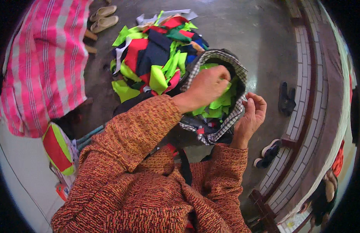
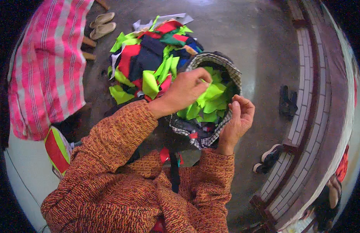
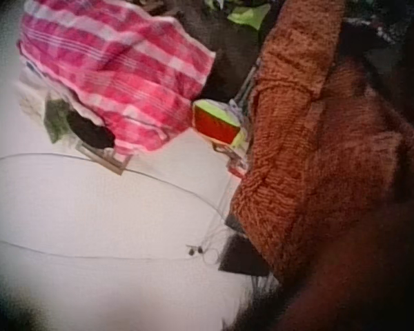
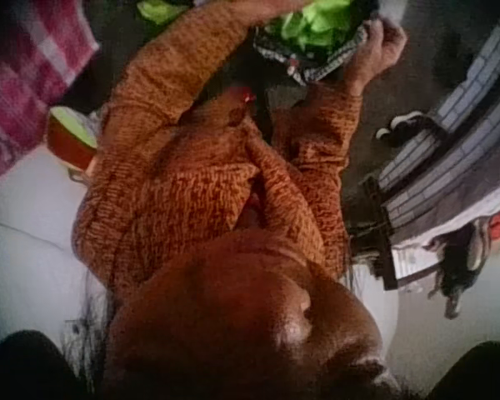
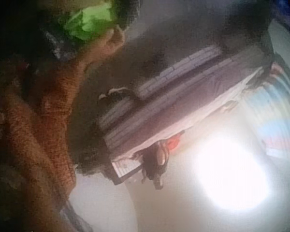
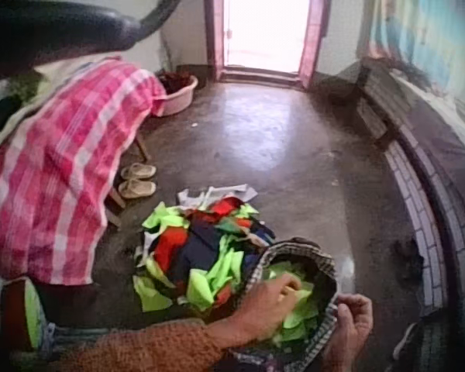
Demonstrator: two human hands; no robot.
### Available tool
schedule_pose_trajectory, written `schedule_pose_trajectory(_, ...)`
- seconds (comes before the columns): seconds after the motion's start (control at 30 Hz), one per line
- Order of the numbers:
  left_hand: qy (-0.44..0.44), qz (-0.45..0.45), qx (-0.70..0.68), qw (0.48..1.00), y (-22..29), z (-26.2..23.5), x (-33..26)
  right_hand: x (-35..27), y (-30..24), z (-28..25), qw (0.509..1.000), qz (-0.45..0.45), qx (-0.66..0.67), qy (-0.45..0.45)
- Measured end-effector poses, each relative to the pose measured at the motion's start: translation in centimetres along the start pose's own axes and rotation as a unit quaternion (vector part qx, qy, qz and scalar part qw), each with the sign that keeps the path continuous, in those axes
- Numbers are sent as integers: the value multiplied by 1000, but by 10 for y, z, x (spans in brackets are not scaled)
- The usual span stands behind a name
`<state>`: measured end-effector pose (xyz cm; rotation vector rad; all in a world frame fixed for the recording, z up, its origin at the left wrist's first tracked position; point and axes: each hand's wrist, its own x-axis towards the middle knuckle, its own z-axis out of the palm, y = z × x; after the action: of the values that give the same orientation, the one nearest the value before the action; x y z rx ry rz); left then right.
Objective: The person sits on the floor and repeatedly picks up colorful fabric scraps from a pile, unfolds and inspects them, then places them into a checkered bag. The person handles various colors including neon green, red, blue, and white, moving items one at a time between the pile and the bag.
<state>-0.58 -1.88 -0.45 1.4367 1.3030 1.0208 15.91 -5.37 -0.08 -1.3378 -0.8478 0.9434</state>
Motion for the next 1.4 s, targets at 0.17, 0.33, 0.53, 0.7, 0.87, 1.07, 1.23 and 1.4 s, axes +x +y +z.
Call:
schedule_pose_trajectory(0.17,13,45,-2,999,13,-3,-10,-8,35,15,994,41,-16,-100)
schedule_pose_trajectory(0.33,28,42,-52,997,23,-6,-9,-39,86,60,960,113,-94,-238)
schedule_pose_trajectory(0.53,67,45,-122,989,25,-22,-7,-52,146,152,867,58,-225,-440)
schedule_pose_trajectory(0.7,65,-9,-150,987,31,-40,-1,-65,166,246,777,-230,-406,-423)
schedule_pose_trajectory(0.87,75,-9,-157,985,24,-50,-2,-69,213,273,672,-268,-507,-469)
schedule_pose_trajectory(1.07,95,-14,-181,979,25,-59,-2,-43,234,237,744,-190,-348,-537)
schedule_pose_trajectory(1.23,67,-14,-182,981,32,-54,-6,-39,185,200,839,-136,-215,-481)
schedule_pose_trajectory(1.4,65,6,-174,983,25,-65,-2,-54,141,171,929,152,29,-337)
